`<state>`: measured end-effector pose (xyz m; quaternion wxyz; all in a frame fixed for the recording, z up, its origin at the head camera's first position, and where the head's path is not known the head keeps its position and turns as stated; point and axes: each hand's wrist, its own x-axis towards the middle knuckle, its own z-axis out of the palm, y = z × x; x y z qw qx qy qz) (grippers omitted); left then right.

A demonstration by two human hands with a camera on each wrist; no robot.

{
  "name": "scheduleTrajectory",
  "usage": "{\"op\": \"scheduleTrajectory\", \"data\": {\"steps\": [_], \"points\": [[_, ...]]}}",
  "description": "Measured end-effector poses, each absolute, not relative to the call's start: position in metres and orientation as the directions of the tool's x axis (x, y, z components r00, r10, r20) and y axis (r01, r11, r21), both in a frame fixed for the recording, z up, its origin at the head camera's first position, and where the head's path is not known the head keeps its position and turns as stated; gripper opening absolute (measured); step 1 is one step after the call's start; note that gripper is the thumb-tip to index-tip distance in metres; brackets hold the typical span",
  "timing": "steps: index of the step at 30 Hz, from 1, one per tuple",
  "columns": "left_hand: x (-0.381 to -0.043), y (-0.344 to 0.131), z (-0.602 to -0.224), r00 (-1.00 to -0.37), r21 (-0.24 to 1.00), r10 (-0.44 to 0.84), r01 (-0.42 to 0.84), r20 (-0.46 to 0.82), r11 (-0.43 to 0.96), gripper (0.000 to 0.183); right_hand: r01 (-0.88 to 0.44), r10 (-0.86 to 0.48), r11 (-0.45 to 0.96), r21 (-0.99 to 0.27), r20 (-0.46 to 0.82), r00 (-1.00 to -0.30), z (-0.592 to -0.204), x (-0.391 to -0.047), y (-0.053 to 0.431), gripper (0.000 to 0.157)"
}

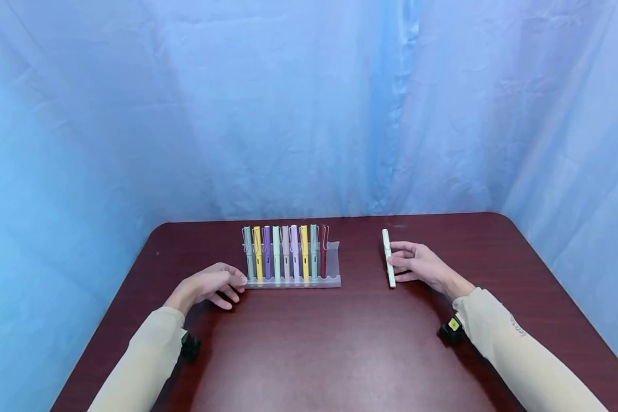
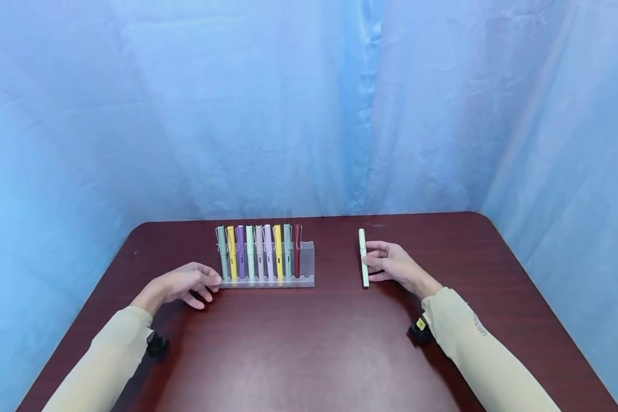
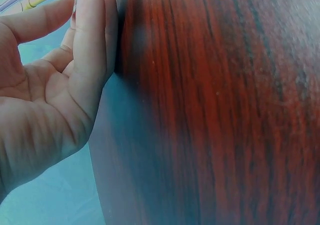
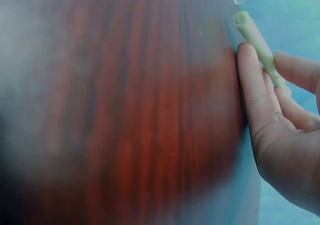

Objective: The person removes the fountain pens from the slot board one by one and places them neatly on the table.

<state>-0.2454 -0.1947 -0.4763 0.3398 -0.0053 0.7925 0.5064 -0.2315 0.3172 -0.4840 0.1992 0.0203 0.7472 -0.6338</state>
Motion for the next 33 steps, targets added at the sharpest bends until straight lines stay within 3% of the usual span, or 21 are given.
{"op": "scheduleTrajectory", "data": {"steps": [13,33], "points": [[-0.229,-0.198,-0.482,-0.778,0.796,0.314,-0.361,-0.544,0.485,0.024,0.302,-0.213,0.26,-0.917,-0.36,-0.908,-0.497,-0.228,0.31,0.065],[-0.238,-0.192,-0.476,-0.797,0.803,0.3,-0.346,-0.525,0.485,0.022,0.299,-0.168,0.322,-0.898,-0.365,-0.916,-0.487,-0.24,0.302,0.059]]}}
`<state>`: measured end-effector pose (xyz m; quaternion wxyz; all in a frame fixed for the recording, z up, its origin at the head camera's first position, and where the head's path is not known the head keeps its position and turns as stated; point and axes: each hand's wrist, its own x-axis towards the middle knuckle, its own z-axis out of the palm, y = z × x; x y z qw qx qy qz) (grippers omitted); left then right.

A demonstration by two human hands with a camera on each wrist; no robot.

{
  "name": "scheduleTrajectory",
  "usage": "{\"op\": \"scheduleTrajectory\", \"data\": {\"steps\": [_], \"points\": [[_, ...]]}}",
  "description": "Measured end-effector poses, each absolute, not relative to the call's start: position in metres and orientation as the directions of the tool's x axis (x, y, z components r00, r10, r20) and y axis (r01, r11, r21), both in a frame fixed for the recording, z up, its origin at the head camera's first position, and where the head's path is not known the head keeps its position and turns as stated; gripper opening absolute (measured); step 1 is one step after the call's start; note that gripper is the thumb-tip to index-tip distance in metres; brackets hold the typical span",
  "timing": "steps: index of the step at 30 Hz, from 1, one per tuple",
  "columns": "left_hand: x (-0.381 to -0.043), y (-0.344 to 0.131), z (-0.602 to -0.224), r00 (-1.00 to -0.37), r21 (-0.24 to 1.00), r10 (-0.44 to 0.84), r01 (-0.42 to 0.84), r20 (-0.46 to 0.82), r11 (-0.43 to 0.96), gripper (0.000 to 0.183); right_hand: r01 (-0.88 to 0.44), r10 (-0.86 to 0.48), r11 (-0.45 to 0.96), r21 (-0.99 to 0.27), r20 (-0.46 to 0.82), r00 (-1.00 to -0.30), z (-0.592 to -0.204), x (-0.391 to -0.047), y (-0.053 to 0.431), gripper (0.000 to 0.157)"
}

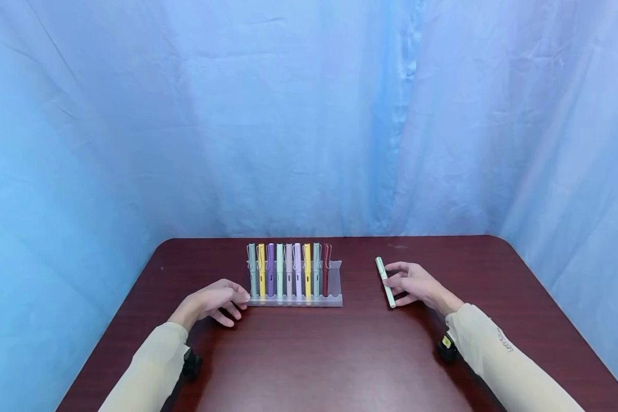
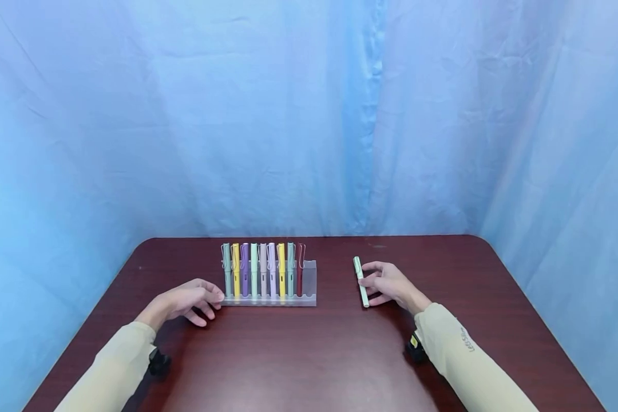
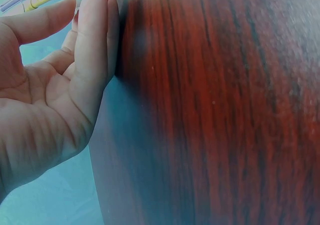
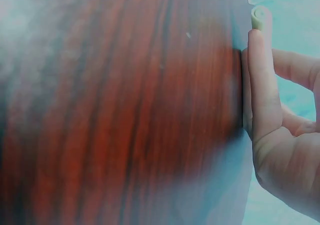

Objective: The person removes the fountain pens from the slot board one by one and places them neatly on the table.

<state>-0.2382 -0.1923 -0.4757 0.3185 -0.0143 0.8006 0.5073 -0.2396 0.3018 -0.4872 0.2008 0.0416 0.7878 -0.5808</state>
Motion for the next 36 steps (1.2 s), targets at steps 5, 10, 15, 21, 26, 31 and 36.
{"op": "scheduleTrajectory", "data": {"steps": [5,10,15,21,26,31,36], "points": [[-0.237,-0.196,-0.474,-0.798,0.803,0.298,-0.344,-0.523,0.487,0.023,0.299,-0.159,0.332,-0.895,-0.365,-0.917,-0.488,-0.243,0.296,0.058],[-0.236,-0.198,-0.474,-0.798,0.799,0.289,-0.353,-0.529,0.486,0.024,0.287,-0.176,0.317,-0.904,-0.353,-0.919,-0.485,-0.244,0.293,0.058],[-0.235,-0.196,-0.474,-0.796,0.795,0.284,-0.36,-0.534,0.488,0.023,0.307,-0.186,0.302,-0.902,-0.372,-0.91,-0.485,-0.242,0.295,0.06],[-0.238,-0.191,-0.476,-0.804,0.796,0.277,-0.352,-0.526,0.492,0.02,0.349,-0.178,0.284,-0.893,-0.407,-0.896,-0.485,-0.244,0.302,0.061],[-0.24,-0.19,-0.477,-0.804,0.793,0.268,-0.36,-0.531,0.492,0.02,0.347,-0.179,0.303,-0.888,-0.411,-0.894,-0.48,-0.246,0.301,0.055],[-0.239,-0.191,-0.476,-0.798,0.793,0.281,-0.356,-0.533,0.494,0.023,0.228,-0.222,0.311,-0.923,-0.303,-0.927,-0.469,-0.244,0.286,0.053],[-0.238,-0.193,-0.475,-0.794,0.795,0.293,-0.351,-0.532,0.494,0.025,0.178,-0.344,0.157,-0.971,-0.223,-0.912,-0.46,-0.242,0.257,0.059]]}}
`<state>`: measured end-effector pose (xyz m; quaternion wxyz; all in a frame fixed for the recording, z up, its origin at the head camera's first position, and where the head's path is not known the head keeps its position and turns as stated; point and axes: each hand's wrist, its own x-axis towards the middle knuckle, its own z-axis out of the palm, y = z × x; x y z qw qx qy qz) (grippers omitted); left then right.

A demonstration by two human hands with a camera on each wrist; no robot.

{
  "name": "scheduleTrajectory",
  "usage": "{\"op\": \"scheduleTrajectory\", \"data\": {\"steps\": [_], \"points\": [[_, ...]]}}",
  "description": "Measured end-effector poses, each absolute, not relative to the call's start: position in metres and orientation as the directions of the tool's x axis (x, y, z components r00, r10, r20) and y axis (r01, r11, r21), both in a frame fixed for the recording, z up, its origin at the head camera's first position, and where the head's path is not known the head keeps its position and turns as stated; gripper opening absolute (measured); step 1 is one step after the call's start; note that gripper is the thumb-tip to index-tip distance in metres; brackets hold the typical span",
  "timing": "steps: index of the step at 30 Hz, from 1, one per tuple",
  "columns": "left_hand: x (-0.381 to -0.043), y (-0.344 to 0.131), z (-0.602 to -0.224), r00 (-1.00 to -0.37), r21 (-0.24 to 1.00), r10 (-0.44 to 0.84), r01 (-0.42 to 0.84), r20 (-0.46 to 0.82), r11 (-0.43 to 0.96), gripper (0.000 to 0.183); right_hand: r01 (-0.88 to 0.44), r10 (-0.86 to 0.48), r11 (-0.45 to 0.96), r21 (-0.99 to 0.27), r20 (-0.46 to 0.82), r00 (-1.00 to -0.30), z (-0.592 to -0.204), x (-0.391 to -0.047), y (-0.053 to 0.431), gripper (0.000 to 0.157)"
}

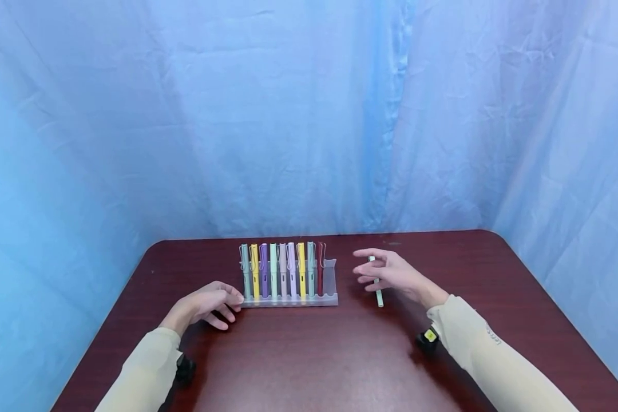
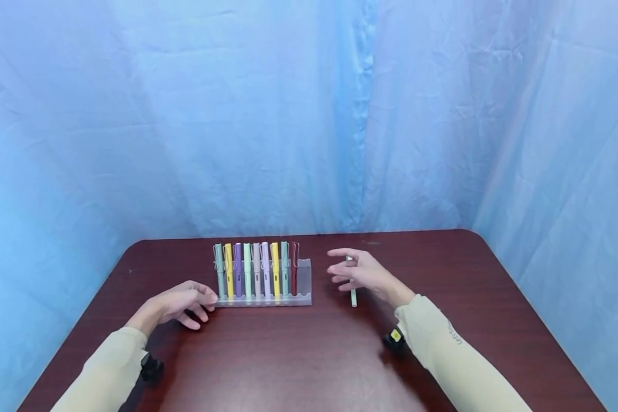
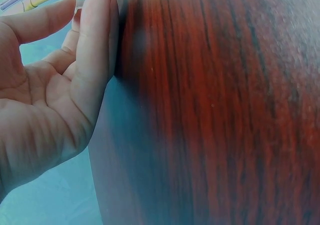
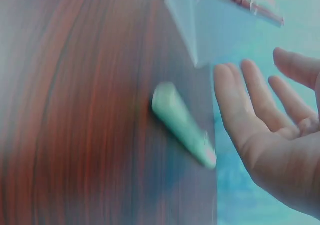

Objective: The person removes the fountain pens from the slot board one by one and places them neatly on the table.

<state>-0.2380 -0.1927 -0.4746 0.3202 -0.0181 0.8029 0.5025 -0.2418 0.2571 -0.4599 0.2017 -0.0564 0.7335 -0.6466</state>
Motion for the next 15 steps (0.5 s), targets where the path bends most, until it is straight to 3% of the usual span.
{"op": "scheduleTrajectory", "data": {"steps": [5,15], "points": [[-0.238,-0.195,-0.475,-0.795,0.798,0.296,-0.35,-0.53,0.491,0.025,0.198,-0.422,0.073,-0.977,-0.21,-0.882,-0.462,-0.244,0.224,0.065],[-0.238,-0.193,-0.474,-0.788,0.797,0.3,-0.359,-0.537,0.485,0.024,0.25,-0.392,0.021,-0.968,-0.238,-0.889,-0.474,-0.25,0.186,0.075]]}}
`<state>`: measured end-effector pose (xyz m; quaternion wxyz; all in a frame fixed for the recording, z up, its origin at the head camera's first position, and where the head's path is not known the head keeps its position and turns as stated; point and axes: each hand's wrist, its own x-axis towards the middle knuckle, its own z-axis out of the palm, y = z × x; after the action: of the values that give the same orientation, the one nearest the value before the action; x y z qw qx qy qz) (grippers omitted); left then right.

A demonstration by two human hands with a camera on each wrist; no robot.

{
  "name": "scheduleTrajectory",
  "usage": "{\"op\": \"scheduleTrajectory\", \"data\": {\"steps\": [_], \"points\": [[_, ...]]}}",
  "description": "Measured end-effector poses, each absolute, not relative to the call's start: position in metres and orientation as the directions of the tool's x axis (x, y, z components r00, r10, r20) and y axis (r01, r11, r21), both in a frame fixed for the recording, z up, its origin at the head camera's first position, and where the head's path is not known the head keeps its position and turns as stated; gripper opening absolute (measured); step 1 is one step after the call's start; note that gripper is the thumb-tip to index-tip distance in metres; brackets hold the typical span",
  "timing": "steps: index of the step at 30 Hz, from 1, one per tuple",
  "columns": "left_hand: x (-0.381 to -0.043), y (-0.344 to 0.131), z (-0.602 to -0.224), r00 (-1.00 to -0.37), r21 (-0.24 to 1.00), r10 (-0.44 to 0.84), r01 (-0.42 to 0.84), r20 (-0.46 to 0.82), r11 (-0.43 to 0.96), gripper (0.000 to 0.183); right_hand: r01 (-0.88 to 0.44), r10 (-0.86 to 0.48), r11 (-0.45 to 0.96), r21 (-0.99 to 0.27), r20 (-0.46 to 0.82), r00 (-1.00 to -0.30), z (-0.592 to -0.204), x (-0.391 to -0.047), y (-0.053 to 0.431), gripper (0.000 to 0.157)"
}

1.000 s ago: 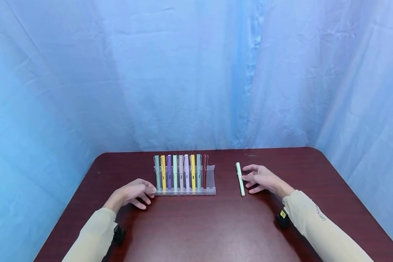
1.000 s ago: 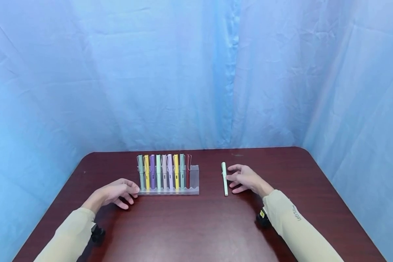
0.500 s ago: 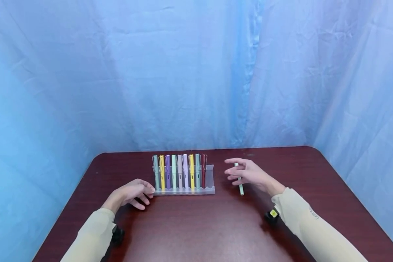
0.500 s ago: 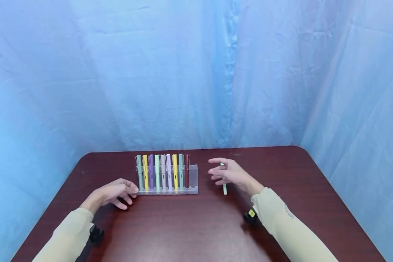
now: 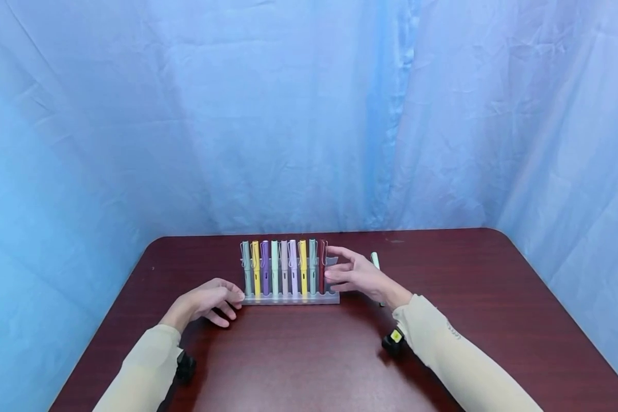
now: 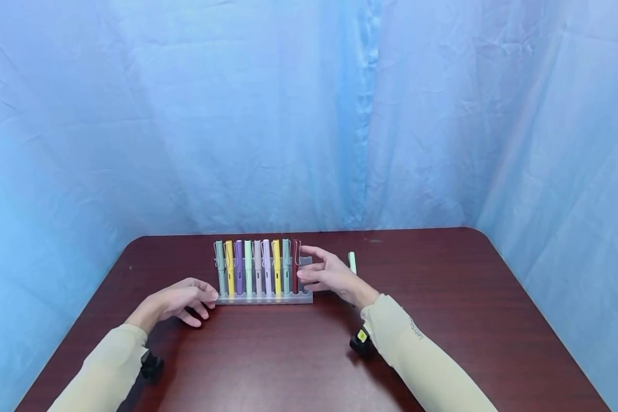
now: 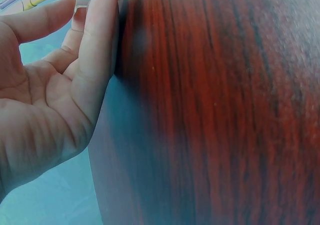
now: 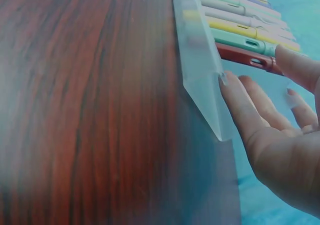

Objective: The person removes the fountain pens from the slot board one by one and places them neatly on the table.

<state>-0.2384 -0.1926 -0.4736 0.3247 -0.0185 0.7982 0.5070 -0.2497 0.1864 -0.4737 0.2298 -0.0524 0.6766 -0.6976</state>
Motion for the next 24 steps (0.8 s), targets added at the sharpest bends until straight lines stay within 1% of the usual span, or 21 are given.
{"op": "scheduleTrajectory", "data": {"steps": [6,11,17,24], "points": [[-0.237,-0.194,-0.473,-0.788,0.792,0.29,-0.367,-0.544,0.487,0.023,0.257,-0.366,-0.027,-0.966,-0.23,-0.902,-0.478,-0.249,0.175,0.078],[-0.237,-0.193,-0.475,-0.786,0.794,0.296,-0.363,-0.542,0.488,0.023,0.236,-0.342,-0.013,-0.972,-0.217,-0.914,-0.484,-0.25,0.172,0.077],[-0.237,-0.192,-0.478,-0.786,0.791,0.297,-0.361,-0.543,0.493,0.022,0.228,-0.344,-0.027,-0.973,-0.205,-0.916,-0.485,-0.25,0.171,0.072],[-0.238,-0.191,-0.478,-0.788,0.791,0.297,-0.355,-0.54,0.498,0.022,0.2,-0.319,-0.02,-0.98,-0.183,-0.93,-0.484,-0.248,0.169,0.062]]}}
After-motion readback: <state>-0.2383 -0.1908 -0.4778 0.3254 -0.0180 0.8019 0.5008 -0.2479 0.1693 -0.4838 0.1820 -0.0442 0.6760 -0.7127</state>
